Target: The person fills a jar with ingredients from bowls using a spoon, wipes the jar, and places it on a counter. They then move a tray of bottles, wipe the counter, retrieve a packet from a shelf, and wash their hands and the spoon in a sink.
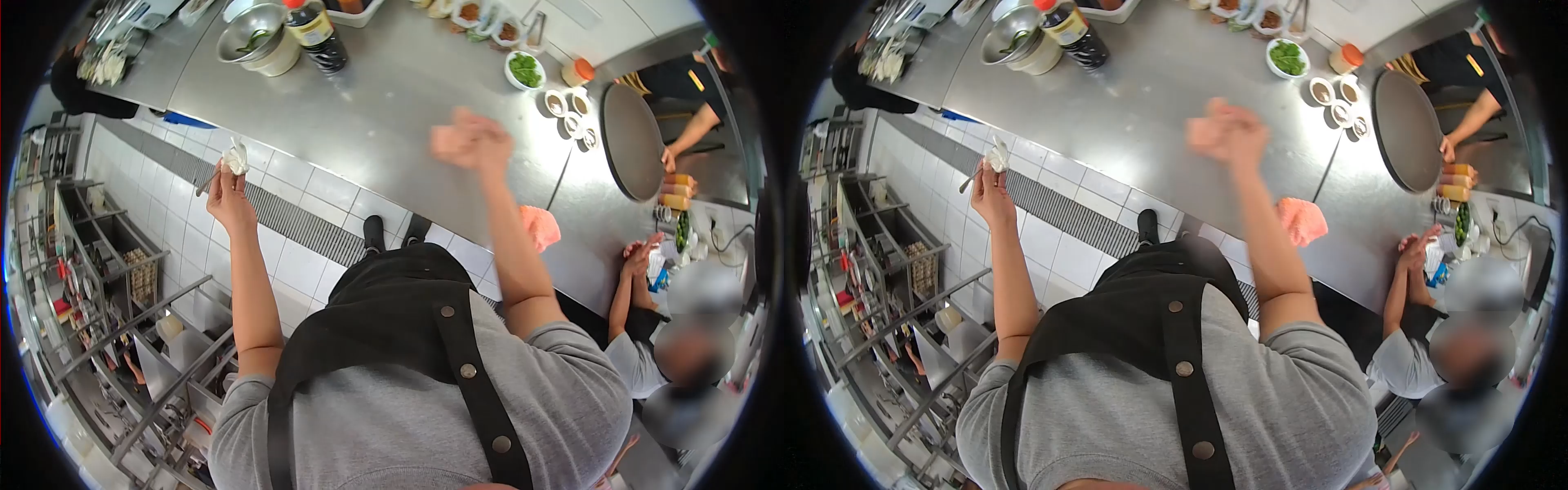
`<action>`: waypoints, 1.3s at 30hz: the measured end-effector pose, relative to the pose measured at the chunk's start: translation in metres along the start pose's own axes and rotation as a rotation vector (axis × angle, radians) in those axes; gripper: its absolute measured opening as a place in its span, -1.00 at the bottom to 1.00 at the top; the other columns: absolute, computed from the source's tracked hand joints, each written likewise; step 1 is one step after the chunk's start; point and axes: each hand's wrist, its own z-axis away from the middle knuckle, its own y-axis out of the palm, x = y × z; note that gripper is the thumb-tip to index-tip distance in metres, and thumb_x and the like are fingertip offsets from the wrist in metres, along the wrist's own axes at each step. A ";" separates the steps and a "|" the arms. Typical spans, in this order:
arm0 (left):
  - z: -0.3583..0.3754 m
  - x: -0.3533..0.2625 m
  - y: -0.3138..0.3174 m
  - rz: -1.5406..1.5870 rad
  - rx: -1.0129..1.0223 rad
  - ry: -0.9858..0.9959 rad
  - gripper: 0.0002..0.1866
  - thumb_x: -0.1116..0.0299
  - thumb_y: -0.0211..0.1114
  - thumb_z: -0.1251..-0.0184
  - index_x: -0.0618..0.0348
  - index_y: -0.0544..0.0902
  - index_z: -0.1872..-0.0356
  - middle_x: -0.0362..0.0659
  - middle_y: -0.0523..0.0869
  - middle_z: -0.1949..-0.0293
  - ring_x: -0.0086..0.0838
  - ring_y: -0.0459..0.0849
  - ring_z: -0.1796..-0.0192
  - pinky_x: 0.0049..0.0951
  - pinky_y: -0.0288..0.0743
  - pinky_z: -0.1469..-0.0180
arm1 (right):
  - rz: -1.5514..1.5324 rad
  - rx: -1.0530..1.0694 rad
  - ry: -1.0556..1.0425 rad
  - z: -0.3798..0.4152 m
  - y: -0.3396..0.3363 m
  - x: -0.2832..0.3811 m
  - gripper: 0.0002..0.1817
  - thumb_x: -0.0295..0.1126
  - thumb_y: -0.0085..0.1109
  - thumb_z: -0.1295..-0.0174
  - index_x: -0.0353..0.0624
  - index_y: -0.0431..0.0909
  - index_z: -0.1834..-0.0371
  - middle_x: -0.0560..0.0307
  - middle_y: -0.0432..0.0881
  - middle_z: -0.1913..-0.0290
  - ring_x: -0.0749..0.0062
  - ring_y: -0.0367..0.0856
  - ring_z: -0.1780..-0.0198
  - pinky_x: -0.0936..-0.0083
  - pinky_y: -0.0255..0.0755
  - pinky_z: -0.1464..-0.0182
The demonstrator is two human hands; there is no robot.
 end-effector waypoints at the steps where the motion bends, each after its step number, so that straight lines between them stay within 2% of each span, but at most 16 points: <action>1: 0.000 -0.006 -0.006 0.000 -0.015 0.011 -0.65 0.45 0.23 -0.45 0.48 0.54 -0.15 0.01 0.63 -0.10 -0.32 0.67 -0.09 -0.39 0.64 -0.10 | 0.189 -0.052 -0.044 -0.028 -0.024 -0.011 -0.81 -0.55 0.14 -0.23 -0.32 0.66 0.13 -0.06 0.66 0.08 0.24 0.68 0.11 0.43 0.59 0.09; 3: 0.004 -0.011 -0.022 0.003 -0.041 0.020 -0.64 0.44 0.23 -0.45 0.47 0.54 -0.16 0.00 0.63 -0.11 -0.32 0.67 -0.09 -0.38 0.64 -0.10 | 0.378 -0.100 -0.095 -0.057 -0.025 -0.045 -0.71 -0.53 0.14 -0.21 -0.34 0.63 0.00 -0.11 0.63 -0.07 0.16 0.66 -0.01 0.36 0.58 -0.06; 5: 0.009 -0.014 -0.034 0.013 -0.047 0.020 -0.65 0.44 0.23 -0.46 0.46 0.54 -0.16 0.00 0.63 -0.11 -0.33 0.67 -0.09 -0.38 0.64 -0.10 | 1.152 -0.175 -0.863 -0.070 -0.006 -0.080 -0.33 -0.34 0.06 -0.25 -0.21 0.25 -0.48 -0.13 0.24 -0.49 0.06 0.24 -0.48 0.25 0.21 -0.45; 6: 0.014 -0.018 -0.034 0.011 -0.065 0.017 -0.66 0.44 0.23 -0.46 0.46 0.55 -0.14 -0.01 0.64 -0.10 -0.34 0.68 -0.08 -0.37 0.64 -0.09 | 0.938 -0.002 -0.610 -0.052 0.029 -0.069 -0.06 -0.30 0.14 -0.17 -0.17 -0.11 -0.61 -0.15 0.04 -0.58 0.02 -0.09 -0.61 0.22 -0.09 -0.58; 8: 0.017 -0.018 -0.037 0.010 -0.078 0.016 -0.66 0.44 0.23 -0.46 0.46 0.56 -0.14 -0.01 0.65 -0.09 -0.34 0.68 -0.07 -0.37 0.63 -0.09 | 1.061 0.167 -0.807 -0.016 0.089 -0.091 -0.05 -0.33 0.18 -0.12 -0.14 -0.06 -0.60 -0.16 0.04 -0.58 0.00 -0.04 -0.60 0.25 -0.04 -0.56; 11: 0.017 -0.012 -0.029 0.033 -0.079 0.009 -0.68 0.44 0.23 -0.46 0.45 0.57 -0.12 -0.02 0.66 -0.06 -0.34 0.69 -0.05 -0.37 0.63 -0.10 | 0.872 0.605 -0.548 0.088 0.172 -0.066 -0.16 -0.51 0.19 0.00 -0.24 0.20 -0.48 -0.23 0.27 -0.47 0.02 0.25 -0.48 0.19 0.19 -0.47; 13: 0.015 -0.011 -0.022 0.047 -0.072 0.020 -0.69 0.44 0.23 -0.46 0.45 0.57 -0.11 -0.03 0.66 -0.06 -0.35 0.69 -0.04 -0.37 0.63 -0.10 | 0.691 0.901 -0.643 0.127 0.203 -0.098 -0.43 -0.52 0.19 0.02 -0.10 0.56 -0.19 -0.11 0.60 -0.18 0.01 0.64 -0.08 0.27 0.54 -0.14; 15: 0.014 -0.012 -0.015 0.051 -0.049 0.030 -0.70 0.44 0.22 -0.46 0.45 0.59 -0.09 -0.03 0.66 -0.05 -0.34 0.69 -0.05 -0.36 0.63 -0.10 | 0.387 1.369 -0.024 0.139 0.208 -0.100 -0.68 -0.55 0.20 -0.01 -0.18 0.70 0.11 -0.07 0.71 0.03 0.15 0.71 0.12 0.38 0.59 0.00; 18: 0.024 -0.025 -0.015 0.015 -0.063 0.043 -0.69 0.44 0.21 -0.47 0.48 0.58 -0.09 -0.01 0.65 -0.05 -0.34 0.68 -0.05 -0.35 0.65 -0.09 | 0.172 1.061 -0.149 0.113 0.181 -0.052 -0.80 -0.58 0.20 -0.06 -0.25 0.70 0.23 0.01 0.73 0.16 0.27 0.71 0.18 0.46 0.60 0.07; 19: 0.030 -0.028 -0.021 -0.032 -0.081 0.029 -0.69 0.44 0.21 -0.47 0.49 0.58 -0.09 0.00 0.65 -0.05 -0.33 0.68 -0.05 -0.35 0.65 -0.09 | -0.065 0.922 0.226 0.095 0.166 -0.027 -0.82 -0.60 0.21 -0.09 -0.27 0.68 0.23 0.12 0.73 0.22 0.32 0.72 0.20 0.46 0.61 0.10; 23: 0.055 -0.021 -0.062 -0.045 -0.177 -0.015 -0.68 0.45 0.22 -0.47 0.50 0.57 -0.10 0.01 0.65 -0.06 -0.34 0.68 -0.05 -0.36 0.65 -0.09 | -0.739 0.660 0.581 -0.077 0.093 -0.053 -0.67 -0.40 0.21 -0.21 -0.39 0.54 0.02 -0.23 0.67 0.23 0.07 0.67 0.42 0.33 0.47 0.54; 25: 0.067 -0.006 -0.089 -0.034 -0.191 -0.087 -0.68 0.45 0.24 -0.45 0.49 0.58 -0.10 0.01 0.65 -0.07 -0.35 0.68 -0.05 -0.37 0.65 -0.08 | 0.363 0.184 -0.486 -0.116 0.080 -0.046 -0.59 -0.32 0.13 -0.23 -0.37 0.46 -0.07 -0.02 0.64 0.01 0.19 0.64 -0.02 0.19 0.51 0.01; 27: 0.083 -0.001 -0.102 -0.049 -0.227 -0.071 -0.69 0.45 0.26 -0.44 0.47 0.60 -0.09 0.01 0.66 -0.07 -0.37 0.69 -0.02 -0.38 0.66 -0.04 | 1.112 -0.066 -0.861 -0.173 0.080 -0.074 -0.51 -0.27 0.11 -0.31 -0.34 0.43 -0.23 -0.18 0.58 -0.10 0.02 0.55 -0.16 0.17 0.42 -0.18; 32: 0.110 -0.002 -0.113 -0.105 -0.274 -0.110 -0.72 0.44 0.28 -0.43 0.42 0.64 -0.04 -0.02 0.68 -0.05 -0.39 0.71 0.00 -0.40 0.67 -0.02 | 1.338 0.304 -0.646 -0.098 0.198 0.003 -0.17 -0.28 0.27 -0.13 -0.29 0.16 -0.48 -0.21 0.33 -0.40 -0.03 0.28 -0.42 0.08 0.10 -0.46; 35: 0.094 0.002 -0.124 -0.073 -0.249 -0.105 -0.74 0.44 0.27 -0.43 0.39 0.66 -0.03 -0.04 0.69 -0.02 -0.39 0.71 0.00 -0.42 0.66 -0.02 | 1.387 0.135 -0.603 -0.026 0.267 -0.063 0.03 -0.27 0.33 -0.04 -0.37 -0.06 -0.54 -0.36 0.05 -0.52 -0.12 0.01 -0.55 0.12 -0.17 -0.57; 39: 0.040 0.006 -0.128 -0.009 -0.163 -0.138 -0.75 0.45 0.28 -0.42 0.40 0.66 -0.01 -0.05 0.69 -0.01 -0.39 0.71 0.00 -0.41 0.67 -0.01 | 0.850 0.354 -0.796 0.092 0.305 -0.074 -0.23 -0.45 0.27 -0.06 -0.36 0.24 -0.40 -0.20 0.39 -0.36 0.03 0.36 -0.39 0.28 0.20 -0.42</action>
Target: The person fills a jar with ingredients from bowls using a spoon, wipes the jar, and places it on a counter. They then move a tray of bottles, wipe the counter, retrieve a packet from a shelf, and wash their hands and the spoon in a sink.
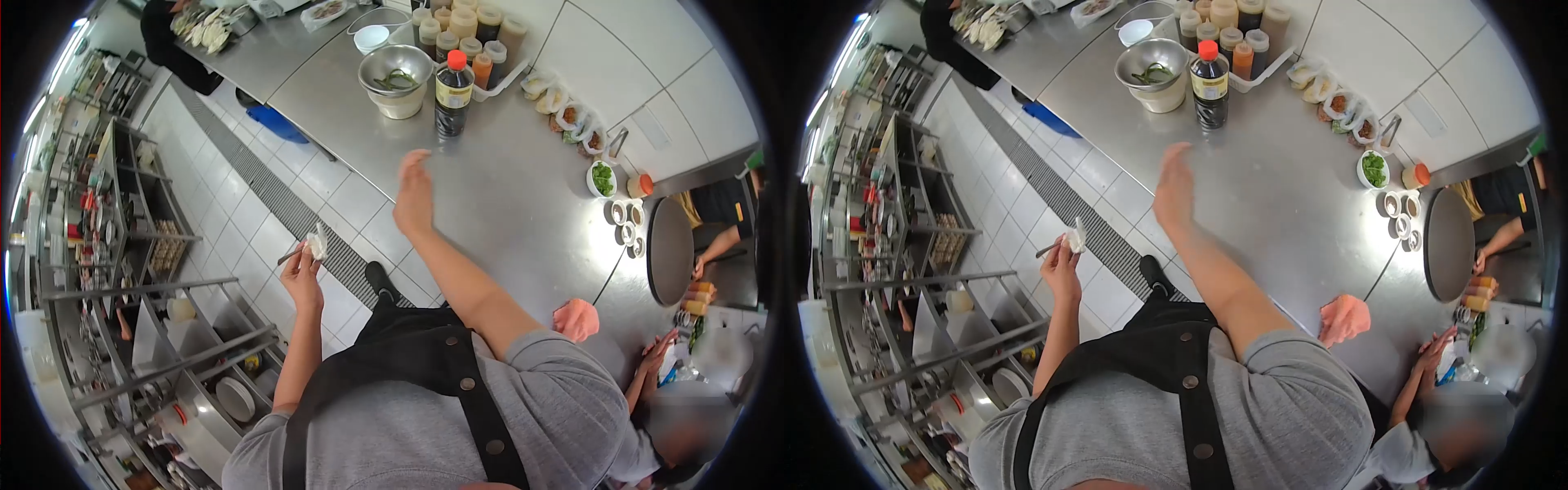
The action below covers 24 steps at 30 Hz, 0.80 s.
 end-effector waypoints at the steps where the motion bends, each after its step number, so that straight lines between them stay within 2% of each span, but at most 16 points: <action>1: -0.016 -0.004 0.001 0.020 0.046 -0.005 -0.75 0.45 0.29 -0.41 0.41 0.66 -0.01 -0.06 0.69 -0.01 -0.39 0.71 0.01 -0.42 0.67 -0.01 | 0.011 -0.016 0.015 0.005 0.001 0.008 -0.23 -0.45 0.27 -0.06 -0.36 0.24 -0.40 -0.20 0.39 -0.36 0.03 0.36 -0.39 0.28 0.20 -0.42; 3: -0.046 -0.022 0.009 0.023 0.104 0.016 -0.73 0.46 0.27 -0.42 0.43 0.63 -0.03 -0.05 0.68 -0.02 -0.38 0.70 -0.01 -0.39 0.66 -0.03 | -0.418 0.376 0.062 0.001 0.005 0.016 -0.52 -0.61 0.16 -0.06 -0.27 0.54 -0.14 -0.15 0.62 -0.08 0.06 0.61 -0.12 0.34 0.46 -0.15; 4: -0.060 -0.029 0.009 0.026 0.129 0.028 -0.72 0.46 0.25 -0.43 0.45 0.61 -0.06 -0.04 0.68 -0.03 -0.37 0.69 -0.02 -0.37 0.65 -0.06 | -0.408 0.358 0.072 -0.010 0.011 0.014 -0.52 -0.61 0.16 -0.06 -0.27 0.54 -0.14 -0.15 0.62 -0.08 0.06 0.61 -0.12 0.34 0.46 -0.15; 6: -0.092 -0.037 -0.004 0.039 0.178 0.048 -0.71 0.46 0.26 -0.43 0.45 0.61 -0.06 -0.03 0.68 -0.04 -0.36 0.70 -0.02 -0.37 0.65 -0.05 | -0.828 0.279 0.456 -0.049 0.024 -0.007 -0.67 -0.44 0.25 0.01 -0.27 0.66 0.12 -0.10 0.73 0.18 0.12 0.69 -0.01 0.32 0.53 -0.03; 7: -0.106 -0.040 -0.011 0.055 0.166 0.080 -0.73 0.47 0.27 -0.41 0.45 0.63 -0.03 -0.03 0.68 -0.03 -0.37 0.71 0.01 -0.39 0.68 -0.02 | -0.812 0.264 0.456 -0.064 0.032 -0.017 -0.67 -0.44 0.25 0.01 -0.27 0.66 0.12 -0.10 0.73 0.18 0.12 0.69 -0.01 0.32 0.53 -0.03; 9: -0.130 -0.042 -0.028 0.083 0.120 0.106 -0.74 0.49 0.28 -0.40 0.46 0.65 -0.01 -0.03 0.69 0.01 -0.42 0.72 0.08 -0.48 0.68 0.07 | -0.364 -0.037 0.371 -0.085 0.047 -0.035 -0.47 -0.35 0.46 0.09 -0.25 0.61 -0.03 -0.08 0.70 0.12 0.07 0.71 0.17 0.36 0.55 0.04; 10: -0.139 -0.041 -0.038 0.087 0.134 0.101 -0.74 0.49 0.28 -0.40 0.46 0.65 -0.01 -0.03 0.69 0.01 -0.42 0.72 0.08 -0.48 0.68 0.07 | -0.355 -0.048 0.377 -0.096 0.052 -0.041 -0.47 -0.35 0.46 0.09 -0.25 0.61 -0.03 -0.08 0.70 0.12 0.07 0.71 0.17 0.36 0.55 0.04; 12: -0.154 -0.041 -0.057 0.075 0.087 0.057 -0.72 0.49 0.27 -0.41 0.48 0.63 -0.04 -0.05 0.69 0.02 -0.46 0.70 0.13 -0.55 0.65 0.12 | -0.281 -0.118 1.012 -0.113 0.056 -0.047 -0.17 -0.13 0.59 0.17 -0.31 0.46 -0.19 -0.12 0.65 0.01 0.07 0.66 0.05 0.31 0.51 -0.07; 13: -0.158 -0.044 -0.064 0.048 0.104 0.044 -0.71 0.49 0.27 -0.42 0.49 0.61 -0.06 -0.06 0.69 0.03 -0.49 0.69 0.15 -0.59 0.62 0.16 | -0.281 -0.134 1.019 -0.119 0.043 -0.036 -0.17 -0.13 0.59 0.17 -0.31 0.46 -0.19 -0.12 0.65 0.01 0.07 0.66 0.05 0.31 0.51 -0.07; 15: -0.169 -0.043 -0.078 0.042 0.126 0.032 -0.70 0.48 0.26 -0.42 0.49 0.61 -0.07 -0.06 0.69 0.02 -0.47 0.69 0.13 -0.56 0.63 0.12 | -0.086 -0.529 1.103 -0.134 0.004 -0.002 0.00 -0.07 0.63 0.17 -0.36 0.27 -0.29 -0.17 0.54 -0.12 0.03 0.57 -0.10 0.26 0.44 -0.19; 16: -0.174 -0.043 -0.083 0.039 0.133 0.019 -0.69 0.47 0.26 -0.42 0.48 0.61 -0.08 -0.05 0.69 0.02 -0.45 0.70 0.11 -0.54 0.64 0.09 | -0.089 -0.543 1.113 -0.138 0.005 -0.007 0.00 -0.07 0.63 0.17 -0.36 0.27 -0.29 -0.17 0.54 -0.12 0.03 0.57 -0.10 0.26 0.44 -0.19; 18: -0.180 -0.049 -0.084 0.032 0.148 0.026 -0.69 0.46 0.26 -0.42 0.48 0.60 -0.08 -0.04 0.70 0.01 -0.41 0.71 0.05 -0.45 0.66 0.03 | -0.029 -0.716 0.855 -0.155 0.003 -0.030 0.10 -0.09 0.69 0.28 -0.36 0.20 -0.29 -0.15 0.43 -0.22 0.01 0.48 -0.23 0.24 0.36 -0.28; 19: -0.185 -0.047 -0.086 0.018 0.158 0.033 -0.69 0.46 0.26 -0.42 0.47 0.60 -0.07 -0.03 0.70 0.01 -0.39 0.71 0.03 -0.41 0.66 0.00 | -0.023 -0.729 0.862 -0.162 -0.001 -0.032 0.10 -0.09 0.69 0.28 -0.36 0.20 -0.29 -0.15 0.43 -0.22 0.01 0.48 -0.23 0.24 0.36 -0.28; 21: -0.195 -0.040 -0.086 0.027 0.176 0.045 -0.70 0.46 0.26 -0.42 0.47 0.60 -0.07 -0.03 0.69 0.00 -0.38 0.71 0.01 -0.38 0.66 -0.02 | -0.229 -0.625 0.697 -0.175 -0.010 -0.036 0.02 -0.21 0.70 0.30 -0.16 0.27 -0.28 -0.12 0.47 -0.22 -0.02 0.43 -0.28 0.13 0.36 -0.27; 22: -0.195 -0.042 -0.081 0.030 0.185 0.042 -0.70 0.46 0.26 -0.42 0.47 0.60 -0.07 -0.03 0.69 0.00 -0.38 0.71 0.01 -0.38 0.66 -0.02 | -0.223 -0.634 0.698 -0.178 -0.013 -0.038 0.02 -0.21 0.70 0.30 -0.16 0.27 -0.28 -0.12 0.47 -0.22 -0.02 0.43 -0.28 0.13 0.36 -0.27; 24: -0.192 -0.044 -0.072 -0.013 0.176 0.035 -0.70 0.45 0.26 -0.42 0.47 0.61 -0.06 -0.03 0.69 -0.01 -0.38 0.71 0.01 -0.39 0.67 -0.02 | -0.325 -0.583 0.565 -0.179 -0.018 -0.041 -0.01 -0.29 0.68 0.32 -0.20 0.29 -0.26 -0.16 0.53 -0.12 -0.05 0.51 -0.20 0.15 0.40 -0.21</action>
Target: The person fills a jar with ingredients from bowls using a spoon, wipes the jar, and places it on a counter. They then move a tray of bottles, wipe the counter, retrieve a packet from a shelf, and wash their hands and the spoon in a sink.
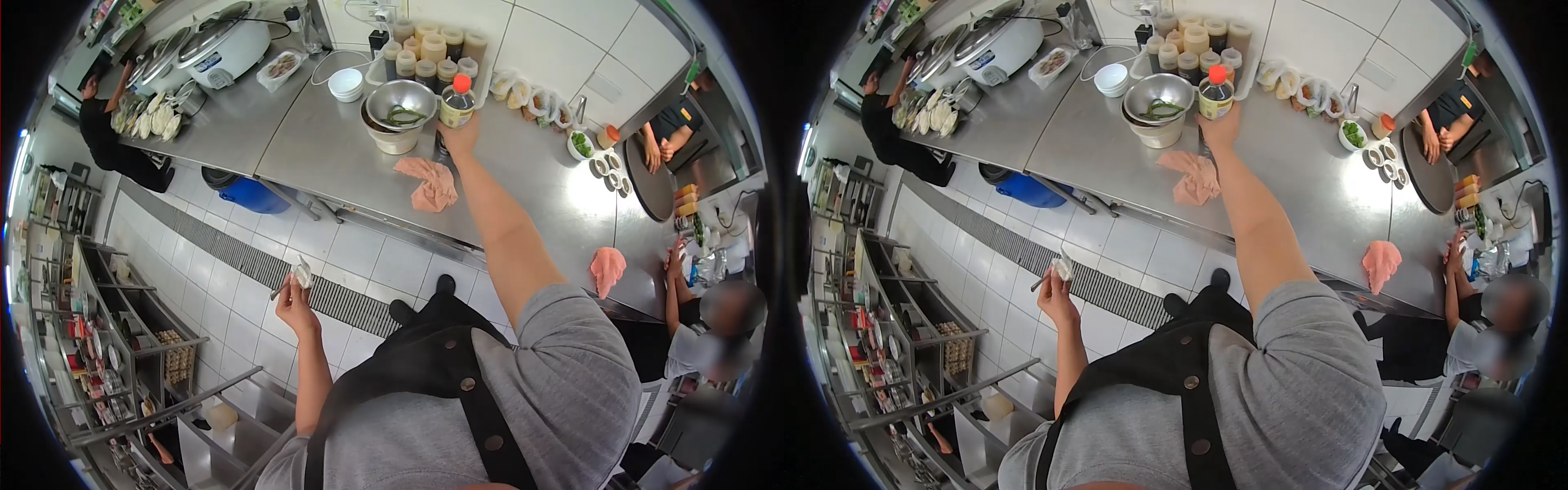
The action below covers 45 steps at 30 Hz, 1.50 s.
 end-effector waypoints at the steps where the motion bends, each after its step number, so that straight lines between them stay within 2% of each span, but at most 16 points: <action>1: 0.001 0.001 0.006 0.006 -0.015 -0.015 -0.70 0.45 0.27 -0.42 0.47 0.62 -0.05 -0.03 0.68 -0.02 -0.39 0.71 0.02 -0.40 0.66 -0.02 | 0.005 -0.005 0.000 -0.002 -0.002 -0.005 -0.01 -0.29 0.68 0.32 -0.20 0.29 -0.26 -0.16 0.53 -0.12 -0.05 0.51 -0.20 0.15 0.40 -0.21; 7: -0.008 0.000 0.015 -0.027 -0.012 -0.026 -0.71 0.47 0.29 -0.40 0.50 0.63 -0.02 -0.02 0.66 -0.05 -0.40 0.71 0.04 -0.46 0.67 0.04 | 0.051 -0.320 -0.053 -0.014 -0.040 -0.026 -0.10 -0.29 0.56 0.27 -0.27 0.32 -0.23 -0.15 0.57 -0.04 -0.08 0.56 -0.12 0.17 0.40 -0.22; 10: -0.016 -0.008 0.014 -0.041 -0.055 0.005 -0.72 0.48 0.29 -0.40 0.52 0.63 0.00 -0.01 0.66 -0.06 -0.41 0.70 0.05 -0.49 0.67 0.07 | 0.061 -0.341 0.002 -0.043 -0.084 -0.054 -0.05 -0.29 0.56 0.29 -0.27 0.30 -0.28 -0.14 0.56 -0.08 -0.04 0.55 -0.14 0.19 0.39 -0.24; 13: -0.027 -0.015 0.024 -0.016 -0.108 0.034 -0.74 0.50 0.28 -0.40 0.52 0.64 0.02 -0.01 0.66 -0.06 -0.41 0.70 0.06 -0.50 0.67 0.07 | 0.199 -0.538 0.037 -0.078 -0.128 -0.081 -0.08 -0.30 0.56 0.26 -0.28 0.33 -0.28 -0.13 0.52 -0.17 0.02 0.51 -0.22 0.24 0.32 -0.33; 14: -0.032 -0.016 0.026 -0.008 -0.118 0.032 -0.74 0.50 0.28 -0.39 0.52 0.64 0.02 0.00 0.66 -0.06 -0.41 0.71 0.06 -0.50 0.67 0.07 | 0.148 -0.529 -0.082 -0.088 -0.143 -0.092 -0.04 -0.28 0.58 0.25 -0.31 0.31 -0.31 -0.14 0.51 -0.21 0.03 0.49 -0.24 0.26 0.30 -0.36; 16: -0.045 -0.015 0.037 -0.031 -0.102 0.046 -0.73 0.49 0.29 -0.39 0.51 0.64 0.00 -0.01 0.66 -0.06 -0.38 0.71 0.04 -0.46 0.68 0.02 | 0.330 -0.512 -0.020 -0.106 -0.167 -0.116 0.10 -0.25 0.65 0.27 -0.34 0.23 -0.40 -0.14 0.48 -0.27 0.08 0.46 -0.29 0.28 0.28 -0.37; 18: -0.054 -0.019 0.068 -0.047 -0.010 0.013 -0.68 0.46 0.27 -0.41 0.49 0.61 -0.07 0.00 0.66 -0.05 -0.40 0.68 0.00 -0.44 0.64 0.00 | 0.183 -0.349 -0.027 -0.102 -0.186 -0.091 0.18 -0.05 0.68 0.27 -0.42 0.20 -0.40 -0.21 0.48 -0.27 0.02 0.45 -0.31 0.22 0.25 -0.40; 21: -0.072 -0.014 0.117 -0.016 0.069 -0.013 -0.69 0.46 0.28 -0.39 0.45 0.63 -0.07 -0.03 0.66 -0.05 -0.37 0.69 -0.03 -0.39 0.65 -0.04 | 0.211 -0.217 -0.070 -0.101 -0.196 -0.109 0.22 0.05 0.65 0.24 -0.45 0.18 -0.42 -0.31 0.43 -0.30 -0.10 0.37 -0.35 0.13 0.21 -0.42; 23: -0.083 -0.011 0.146 -0.003 0.098 -0.033 -0.71 0.46 0.29 -0.38 0.41 0.65 -0.05 -0.04 0.66 -0.06 -0.36 0.69 -0.05 -0.37 0.66 -0.06 | 0.431 -0.417 0.128 -0.076 -0.182 -0.148 0.18 -0.02 0.64 0.16 -0.45 0.13 -0.43 -0.40 0.29 -0.35 -0.18 0.23 -0.40 0.11 0.19 -0.43; 25: -0.092 -0.012 0.175 0.062 0.175 -0.054 -0.74 0.45 0.30 -0.38 0.39 0.68 0.00 -0.06 0.66 -0.08 -0.38 0.69 -0.04 -0.37 0.66 -0.03 | 0.473 -0.406 0.375 -0.041 -0.171 -0.175 0.14 -0.03 0.59 0.07 -0.43 0.09 -0.44 -0.40 0.17 -0.40 -0.19 0.17 -0.41 0.08 0.20 -0.42; 29: -0.118 -0.003 0.205 0.087 0.233 -0.066 -0.79 0.48 0.29 -0.37 0.37 0.70 0.06 -0.10 0.67 -0.08 -0.42 0.70 0.02 -0.39 0.66 0.02 | 0.192 -0.376 0.315 0.021 -0.134 -0.109 -0.16 -0.23 0.44 -0.15 -0.29 0.18 -0.42 -0.20 0.19 -0.36 -0.03 0.28 -0.32 0.12 0.26 -0.35; 31: -0.132 -0.004 0.214 0.088 0.247 -0.066 -0.79 0.49 0.29 -0.37 0.37 0.70 0.06 -0.10 0.67 -0.08 -0.42 0.70 0.02 -0.40 0.65 0.03 | 0.136 -0.338 0.275 0.017 -0.128 -0.068 -0.25 -0.30 0.38 -0.20 -0.22 0.22 -0.41 -0.12 0.22 -0.33 0.04 0.31 -0.30 0.12 0.30 -0.31; 33: -0.150 -0.005 0.217 0.088 0.265 -0.066 -0.79 0.49 0.29 -0.37 0.37 0.70 0.06 -0.10 0.67 -0.08 -0.42 0.70 0.02 -0.41 0.65 0.03 | 0.043 -0.269 0.106 -0.008 -0.115 -0.027 -0.37 -0.44 0.30 -0.25 -0.09 0.29 -0.39 -0.02 0.25 -0.30 0.14 0.33 -0.29 0.16 0.32 -0.27; 38: -0.211 -0.005 0.215 0.061 0.254 -0.090 -0.79 0.49 0.25 -0.40 0.45 0.67 0.08 -0.06 0.66 -0.08 -0.35 0.71 0.00 -0.35 0.66 -0.02 | 0.062 -0.174 -0.148 -0.072 -0.076 0.060 -0.45 -0.46 0.28 -0.25 -0.06 0.38 -0.34 0.05 0.33 -0.26 0.24 0.39 -0.26 0.28 0.34 -0.23; 44: -0.317 -0.009 0.200 0.039 0.292 -0.066 -0.79 0.46 0.31 -0.37 0.36 0.72 0.07 -0.07 0.69 -0.06 -0.37 0.70 0.01 -0.39 0.68 0.06 | 0.107 -0.141 -0.180 -0.115 -0.019 0.112 -0.53 -0.49 0.24 -0.26 -0.07 0.47 -0.26 0.13 0.37 -0.27 0.33 0.40 -0.25 0.37 0.35 -0.23; 45: -0.338 -0.006 0.195 0.029 0.288 -0.047 -0.77 0.44 0.32 -0.37 0.39 0.71 0.06 -0.05 0.68 -0.08 -0.37 0.71 0.02 -0.39 0.68 0.06 | 0.095 -0.141 -0.187 -0.118 -0.005 0.129 -0.60 -0.49 0.21 -0.29 -0.10 0.52 -0.20 0.15 0.46 -0.21 0.38 0.44 -0.21 0.37 0.37 -0.21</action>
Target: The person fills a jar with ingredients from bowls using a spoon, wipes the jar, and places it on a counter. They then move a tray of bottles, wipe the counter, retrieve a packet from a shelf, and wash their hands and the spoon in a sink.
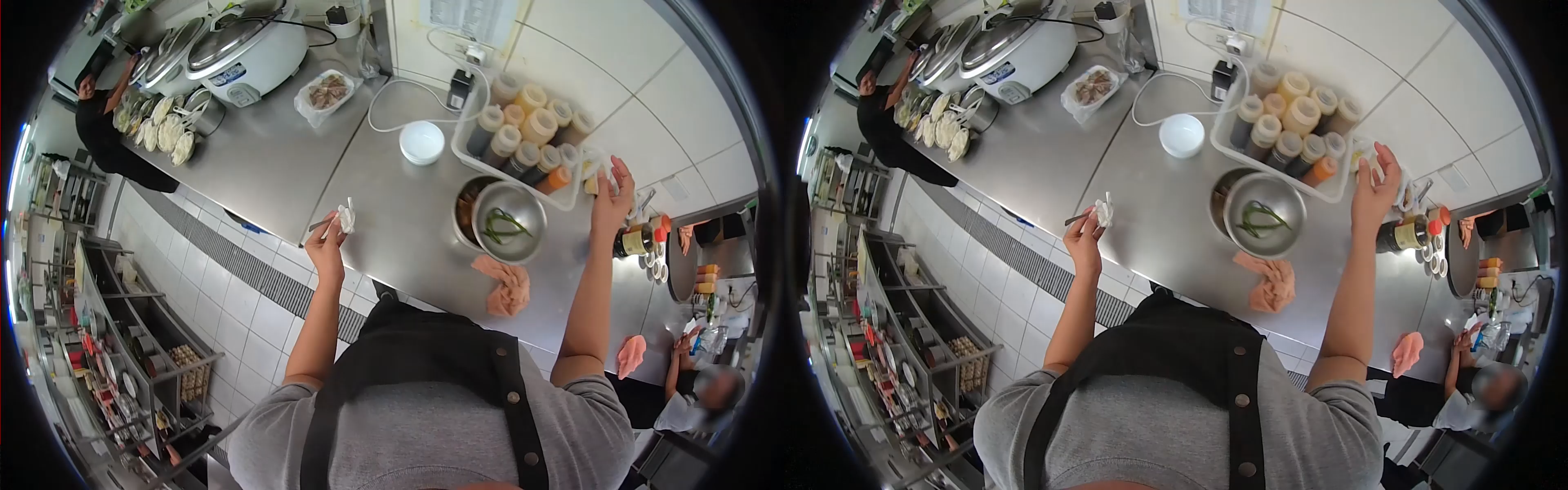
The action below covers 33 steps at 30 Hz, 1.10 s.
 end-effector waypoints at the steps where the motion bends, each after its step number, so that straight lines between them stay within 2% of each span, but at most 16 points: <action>1: -0.018 -0.005 -0.007 0.007 0.002 -0.004 -0.77 0.44 0.32 -0.37 0.39 0.71 0.06 -0.05 0.68 -0.08 -0.37 0.71 0.02 -0.39 0.68 0.06 | 0.006 -0.001 -0.005 -0.003 0.013 0.019 -0.60 -0.49 0.21 -0.29 -0.10 0.52 -0.20 0.15 0.46 -0.21 0.38 0.44 -0.21 0.37 0.37 -0.21; 4: -0.063 -0.015 -0.028 -0.138 0.047 0.006 -0.78 0.50 0.28 -0.38 0.38 0.69 0.03 -0.05 0.68 -0.08 -0.35 0.71 0.01 -0.38 0.70 -0.01 | -0.077 0.357 -0.075 0.002 0.059 0.081 -0.66 -0.43 0.16 -0.35 -0.13 0.53 -0.18 0.16 0.58 -0.05 0.44 0.54 -0.09 0.37 0.42 -0.18; 6: -0.088 -0.018 -0.031 -0.134 0.072 -0.024 -0.79 0.50 0.28 -0.38 0.38 0.70 0.04 -0.06 0.68 -0.08 -0.36 0.71 0.01 -0.39 0.69 -0.01 | 0.048 0.671 0.142 0.018 0.094 0.133 -0.64 -0.36 0.20 -0.33 -0.08 0.53 -0.19 0.13 0.58 -0.04 0.41 0.56 -0.08 0.39 0.43 -0.17; 8: -0.113 -0.022 -0.030 -0.164 0.125 -0.062 -0.80 0.47 0.29 -0.38 0.38 0.71 0.08 -0.09 0.69 -0.08 -0.42 0.71 0.05 -0.46 0.68 0.06 | 0.075 1.092 -0.087 0.030 0.135 0.156 -0.63 -0.30 0.23 -0.31 -0.03 0.54 -0.18 0.05 0.58 -0.06 0.32 0.59 -0.05 0.36 0.45 -0.15; 10: -0.135 -0.026 -0.023 -0.163 0.231 -0.155 -0.80 0.48 0.28 -0.38 0.41 0.71 0.09 -0.07 0.68 -0.09 -0.42 0.71 0.07 -0.46 0.67 0.07 | 0.222 1.571 -0.056 0.035 0.167 0.168 -0.56 -0.18 0.27 -0.28 -0.07 0.53 -0.18 -0.04 0.57 -0.13 0.15 0.59 -0.09 0.29 0.45 -0.16; 13: -0.158 -0.028 -0.015 -0.162 0.379 -0.285 -0.81 0.47 0.27 -0.38 0.42 0.71 0.14 -0.08 0.70 -0.04 -0.44 0.71 0.10 -0.46 0.65 0.08 | 0.491 1.822 -0.149 0.038 0.224 0.154 -0.48 -0.09 0.29 -0.23 -0.12 0.53 -0.18 -0.09 0.53 -0.19 0.01 0.56 -0.15 0.21 0.42 -0.21; 15: -0.175 -0.019 -0.015 -0.029 0.401 -0.424 -0.82 0.48 0.27 -0.37 0.41 0.72 0.16 -0.09 0.72 0.01 -0.44 0.72 0.11 -0.46 0.64 0.08 | 0.552 1.736 -0.254 0.035 0.265 0.136 -0.45 -0.06 0.30 -0.22 -0.15 0.52 -0.19 -0.11 0.53 -0.19 -0.02 0.54 -0.16 0.20 0.41 -0.22; 18: -0.190 -0.008 -0.022 0.081 0.370 -0.392 -0.82 0.48 0.28 -0.37 0.38 0.73 0.14 -0.08 0.73 0.04 -0.45 0.72 0.10 -0.48 0.63 0.10 | 0.461 1.502 -0.508 0.030 0.334 0.105 -0.40 -0.06 0.30 -0.21 -0.25 0.51 -0.19 -0.16 0.53 -0.16 -0.06 0.53 -0.17 0.18 0.39 -0.25; 20: -0.201 0.003 -0.034 0.133 0.328 -0.362 -0.82 0.47 0.29 -0.37 0.38 0.73 0.13 -0.06 0.73 0.03 -0.45 0.72 0.08 -0.47 0.63 0.11 | 0.264 1.424 -0.383 0.034 0.382 0.111 -0.40 -0.07 0.28 -0.23 -0.30 0.48 -0.20 -0.19 0.52 -0.18 -0.09 0.52 -0.18 0.18 0.38 -0.26; 21: -0.205 0.009 -0.043 0.003 0.240 -0.078 -0.81 0.46 0.29 -0.38 0.38 0.73 0.11 -0.05 0.71 -0.02 -0.45 0.70 0.05 -0.49 0.63 0.11 | 0.265 1.428 -0.397 0.041 0.409 0.108 -0.40 -0.07 0.28 -0.23 -0.30 0.48 -0.20 -0.19 0.52 -0.18 -0.09 0.52 -0.18 0.18 0.38 -0.26; 22: -0.209 0.010 -0.050 -0.127 0.144 0.204 -0.80 0.44 0.30 -0.38 0.37 0.73 0.10 -0.03 0.68 -0.07 -0.44 0.69 0.01 -0.50 0.63 0.12 | 0.149 1.376 -0.083 0.050 0.440 0.099 -0.39 -0.08 0.25 -0.27 -0.30 0.44 -0.25 -0.20 0.52 -0.21 -0.07 0.51 -0.21 0.18 0.38 -0.27; 23: -0.215 0.007 -0.056 -0.122 0.134 0.213 -0.80 0.44 0.30 -0.38 0.37 0.73 0.10 -0.03 0.68 -0.07 -0.44 0.69 0.01 -0.50 0.63 0.12 | 0.032 1.302 0.226 0.058 0.470 0.084 -0.38 -0.09 0.22 -0.30 -0.29 0.39 -0.29 -0.21 0.51 -0.23 -0.04 0.51 -0.23 0.18 0.37 -0.28; 25: -0.222 0.000 -0.069 -0.134 -0.105 0.264 -0.78 0.41 0.31 -0.39 0.36 0.73 0.09 -0.02 0.60 -0.19 -0.43 0.66 -0.06 -0.52 0.62 0.08 | 0.068 1.142 0.237 0.076 0.543 0.024 -0.41 -0.14 0.17 -0.35 -0.26 0.34 -0.34 -0.20 0.50 -0.24 -0.02 0.54 -0.19 0.18 0.42 -0.24; 27: -0.234 0.000 -0.081 -0.069 -0.167 0.283 -0.78 0.42 0.29 -0.41 0.36 0.72 0.08 -0.03 0.54 -0.25 -0.42 0.65 -0.08 -0.53 0.63 0.06 | 0.099 0.983 0.254 0.081 0.576 0.023 -0.43 -0.19 0.11 -0.39 -0.22 0.29 -0.39 -0.20 0.50 -0.26 0.00 0.58 -0.15 0.18 0.47 -0.19; 29: -0.246 0.006 -0.099 -0.142 -0.234 0.344 -0.79 0.44 0.27 -0.42 0.37 0.72 0.07 -0.04 0.52 -0.26 -0.43 0.65 -0.08 -0.51 0.65 0.04 | -0.208 0.666 0.872 0.077 0.587 0.058 -0.49 -0.30 0.01 -0.43 -0.15 0.25 -0.41 -0.22 0.52 -0.23 0.03 0.67 -0.01 0.20 0.63 0.05; 33: -0.253 0.014 -0.113 -0.061 -0.231 0.323 -0.74 0.41 0.26 -0.43 0.40 0.68 0.02 -0.07 0.48 -0.30 -0.44 0.64 -0.06 -0.46 0.64 -0.03 | -0.165 0.637 0.640 0.088 0.640 0.031 -0.57 -0.37 -0.05 -0.45 -0.05 0.29 -0.37 -0.21 0.57 -0.14 -0.01 0.71 0.11 0.25 0.71 0.31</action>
